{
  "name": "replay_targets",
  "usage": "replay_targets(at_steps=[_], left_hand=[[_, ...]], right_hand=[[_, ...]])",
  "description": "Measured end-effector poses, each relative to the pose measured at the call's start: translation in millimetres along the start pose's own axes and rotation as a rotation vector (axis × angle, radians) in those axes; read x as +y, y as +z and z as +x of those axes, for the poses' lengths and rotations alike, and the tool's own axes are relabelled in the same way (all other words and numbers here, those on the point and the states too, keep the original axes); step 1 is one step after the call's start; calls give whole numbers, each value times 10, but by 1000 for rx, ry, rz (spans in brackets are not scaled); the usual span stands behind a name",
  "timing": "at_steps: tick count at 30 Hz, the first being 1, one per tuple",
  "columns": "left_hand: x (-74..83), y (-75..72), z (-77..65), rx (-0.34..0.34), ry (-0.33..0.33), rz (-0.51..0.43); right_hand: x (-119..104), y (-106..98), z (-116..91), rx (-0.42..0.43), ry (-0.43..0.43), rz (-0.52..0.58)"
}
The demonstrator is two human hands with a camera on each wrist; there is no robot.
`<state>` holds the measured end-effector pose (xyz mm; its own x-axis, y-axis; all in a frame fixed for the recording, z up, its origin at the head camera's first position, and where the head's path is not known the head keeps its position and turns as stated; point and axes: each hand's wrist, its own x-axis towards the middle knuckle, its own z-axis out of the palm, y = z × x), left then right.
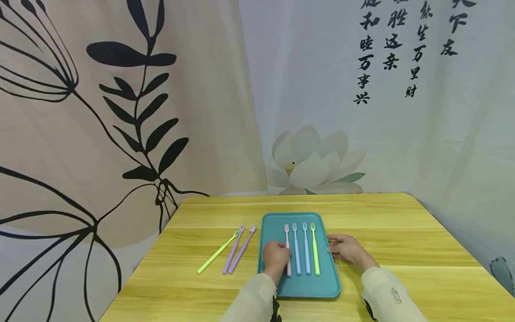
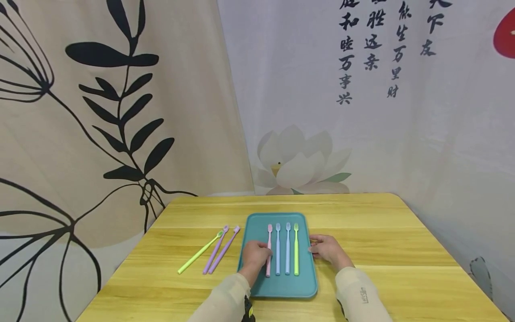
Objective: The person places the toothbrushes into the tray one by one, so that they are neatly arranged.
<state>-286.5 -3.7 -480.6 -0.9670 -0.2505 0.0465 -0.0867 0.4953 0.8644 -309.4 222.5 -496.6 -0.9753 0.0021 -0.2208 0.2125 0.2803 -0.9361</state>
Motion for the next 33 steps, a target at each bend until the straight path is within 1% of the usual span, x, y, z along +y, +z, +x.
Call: replay_targets(at_steps=[5,8,13,16,21,28,33], left_hand=[[-5,-6,36,0,5,0],[-7,-14,71,-9,5,-25],[7,-72,116,-5,28,-38],[10,-116,149,11,32,-34],[24,-204,233,30,43,-64],[24,-354,350,-10,34,-134],[-1,-461,440,-14,38,-201]], right_hand=[[-3,-4,-2,3,6,-1],[-3,-4,-6,2,8,-3],[16,-2,4,1,6,1],[27,2,11,6,3,6],[34,8,16,8,-10,12],[27,6,2,5,-16,14],[22,3,2,7,-11,14]])
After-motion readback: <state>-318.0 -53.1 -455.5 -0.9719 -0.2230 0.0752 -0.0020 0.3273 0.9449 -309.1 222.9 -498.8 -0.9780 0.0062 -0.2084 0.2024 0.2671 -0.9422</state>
